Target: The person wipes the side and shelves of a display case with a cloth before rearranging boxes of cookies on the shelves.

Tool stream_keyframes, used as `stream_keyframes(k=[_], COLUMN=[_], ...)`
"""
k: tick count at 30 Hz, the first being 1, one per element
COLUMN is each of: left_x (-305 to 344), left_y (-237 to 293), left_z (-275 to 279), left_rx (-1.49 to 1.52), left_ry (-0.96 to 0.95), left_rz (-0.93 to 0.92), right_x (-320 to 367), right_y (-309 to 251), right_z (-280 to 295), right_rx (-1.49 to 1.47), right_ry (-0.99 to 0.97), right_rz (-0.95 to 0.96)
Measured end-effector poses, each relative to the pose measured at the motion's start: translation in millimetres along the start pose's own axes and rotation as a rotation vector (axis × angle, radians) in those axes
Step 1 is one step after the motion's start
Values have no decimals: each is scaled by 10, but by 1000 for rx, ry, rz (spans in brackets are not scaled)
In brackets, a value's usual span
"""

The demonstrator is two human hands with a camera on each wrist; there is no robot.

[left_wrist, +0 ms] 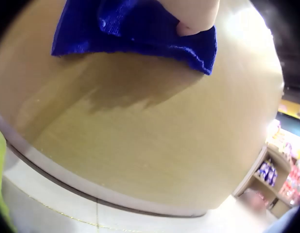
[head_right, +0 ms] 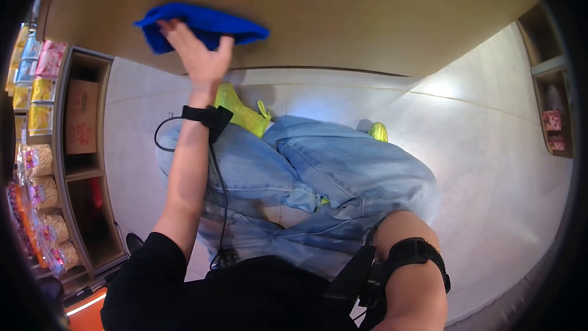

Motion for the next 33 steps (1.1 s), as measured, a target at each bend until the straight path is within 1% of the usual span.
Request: stream_keyframes(k=[1,2,3,5,6,8,9,11,12,14,15,17,18,20,21,23,24,25,27,28,30,31,33], left_x=[-15,-26,-42,-74,-67,-30,-23,-15,-8,37,66,149,162,178,175,152,142,146,147,153,145,156,160], left_y=[-67,-99,-149,-319,-395,-549,-602,-608,-540,-296,-238,-141,-117,-34,-10,68,85,87,69,45,5,0,13], left_z=[29,72,74,38,43,28,47,77,107,107,45,-82,-100,-130,-134,-130,-127,-124,-109,-117,-129,-129,-97], left_rx=[59,161,158,471,470,1027,1027,1278,1278,1542,1540,1625,1623,1694,1697,1651,1691,1692,1642,1642,1789,1789,1680], left_ry=[25,-4,-3,151,152,53,53,-203,-202,-288,-287,-511,-508,-959,-962,-1161,-1154,-1155,-1097,-1096,-960,-959,-813], left_rz=[83,224,225,575,575,825,825,1127,1127,1280,1279,1342,1342,1150,1149,1112,1071,1070,972,973,807,808,680], right_x=[1,3,4,7,6,4,4,4,2,1,-1,-4,-5,-3,2,3,4,5,6,6,7,6,4], right_y=[-3,-3,-2,1,2,-2,-3,-3,-3,-1,1,4,4,5,2,-10,-12,-12,-11,-9,-3,0,6], right_z=[10,12,12,16,19,21,26,33,36,42,44,45,44,52,62,83,92,100,110,113,120,124,131], right_rx=[2,1,-1,-3,-3,-2,-1,-1,-1,-1,-2,-5,-7,-7,-4,5,8,9,10,9,8,8,10], right_ry=[-5,-7,-9,-11,-12,-16,-17,-20,-22,-26,-26,-29,-30,-34,-37,-41,-43,-45,-49,-51,-55,-57,-59], right_rz=[0,1,3,7,8,8,8,8,10,14,16,21,23,23,20,13,12,11,10,10,11,11,9])
Point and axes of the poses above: each hand's wrist, its own x-axis away from the middle knuckle, its own z-axis out of the back of the hand, y = z × x, the point moved 1 cm from there along -x, towards the middle knuckle, and after that the axes turned 9 degrees about -y, right-handed, at the moved point
